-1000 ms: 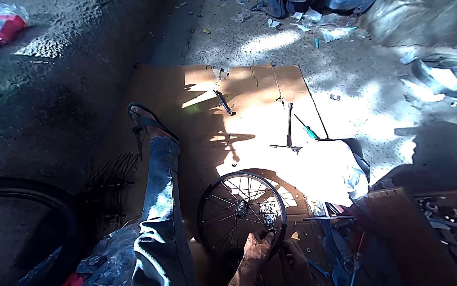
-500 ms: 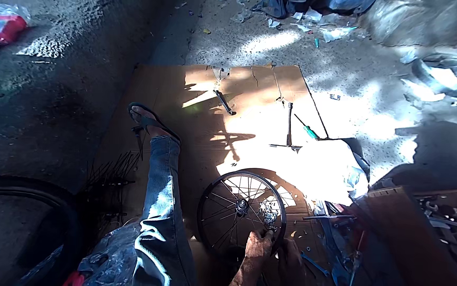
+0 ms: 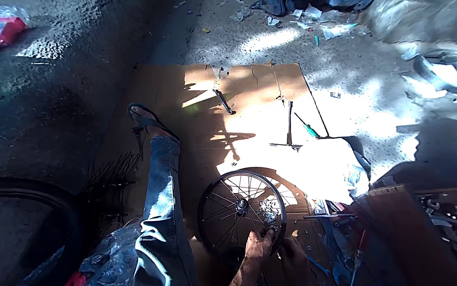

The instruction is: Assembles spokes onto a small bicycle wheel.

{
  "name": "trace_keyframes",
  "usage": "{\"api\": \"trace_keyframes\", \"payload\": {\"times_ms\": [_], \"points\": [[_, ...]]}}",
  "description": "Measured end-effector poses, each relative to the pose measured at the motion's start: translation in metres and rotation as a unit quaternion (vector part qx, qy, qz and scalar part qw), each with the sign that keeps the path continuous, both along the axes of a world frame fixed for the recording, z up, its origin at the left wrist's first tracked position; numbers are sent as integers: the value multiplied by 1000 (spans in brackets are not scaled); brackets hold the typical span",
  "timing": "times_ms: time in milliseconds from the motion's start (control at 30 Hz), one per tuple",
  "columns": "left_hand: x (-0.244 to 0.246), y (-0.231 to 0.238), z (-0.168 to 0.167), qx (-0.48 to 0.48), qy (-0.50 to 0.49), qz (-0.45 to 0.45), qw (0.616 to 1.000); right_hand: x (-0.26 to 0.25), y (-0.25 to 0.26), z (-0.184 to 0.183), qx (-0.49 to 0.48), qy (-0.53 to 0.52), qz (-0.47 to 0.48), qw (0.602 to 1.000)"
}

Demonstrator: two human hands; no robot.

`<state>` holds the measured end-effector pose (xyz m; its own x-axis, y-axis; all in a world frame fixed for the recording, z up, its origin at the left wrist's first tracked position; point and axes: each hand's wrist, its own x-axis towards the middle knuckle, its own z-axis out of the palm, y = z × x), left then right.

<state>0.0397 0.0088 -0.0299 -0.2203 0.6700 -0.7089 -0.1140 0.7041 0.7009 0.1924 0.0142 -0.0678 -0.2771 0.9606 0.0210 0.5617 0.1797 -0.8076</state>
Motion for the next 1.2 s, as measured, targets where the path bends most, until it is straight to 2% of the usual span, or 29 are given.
{"api": "trace_keyframes", "payload": {"times_ms": [133, 300, 500, 667, 900, 1033, 1100, 1200], "points": [[-1, 3, 6, -9, -1, -4, 1000, -3, -4, 6, 50, -31, 8, 998], [-3, 5, 12, -13, -8, 0, 1000, -3, -3, 4, 20, 18, 1, 1000], [-3, 2, 10, -6, -1, -3, 1000, -8, -6, 7, 58, -7, -14, 998], [-3, 3, 11, -14, 12, -13, 1000, -10, -7, -1, -4, 60, -47, 997], [-13, -1, 11, 13, -11, -61, 998, -13, -4, 4, 56, -57, 0, 997], [-19, 0, 26, -49, 48, -143, 987, -16, -3, 2, 65, -71, 0, 995], [-23, 1, 40, -77, 110, -210, 968, -11, -5, -4, 28, -19, 12, 999], [-30, -1, 49, -58, 200, -293, 933, -9, -8, -10, -59, 116, 19, 991]]}}
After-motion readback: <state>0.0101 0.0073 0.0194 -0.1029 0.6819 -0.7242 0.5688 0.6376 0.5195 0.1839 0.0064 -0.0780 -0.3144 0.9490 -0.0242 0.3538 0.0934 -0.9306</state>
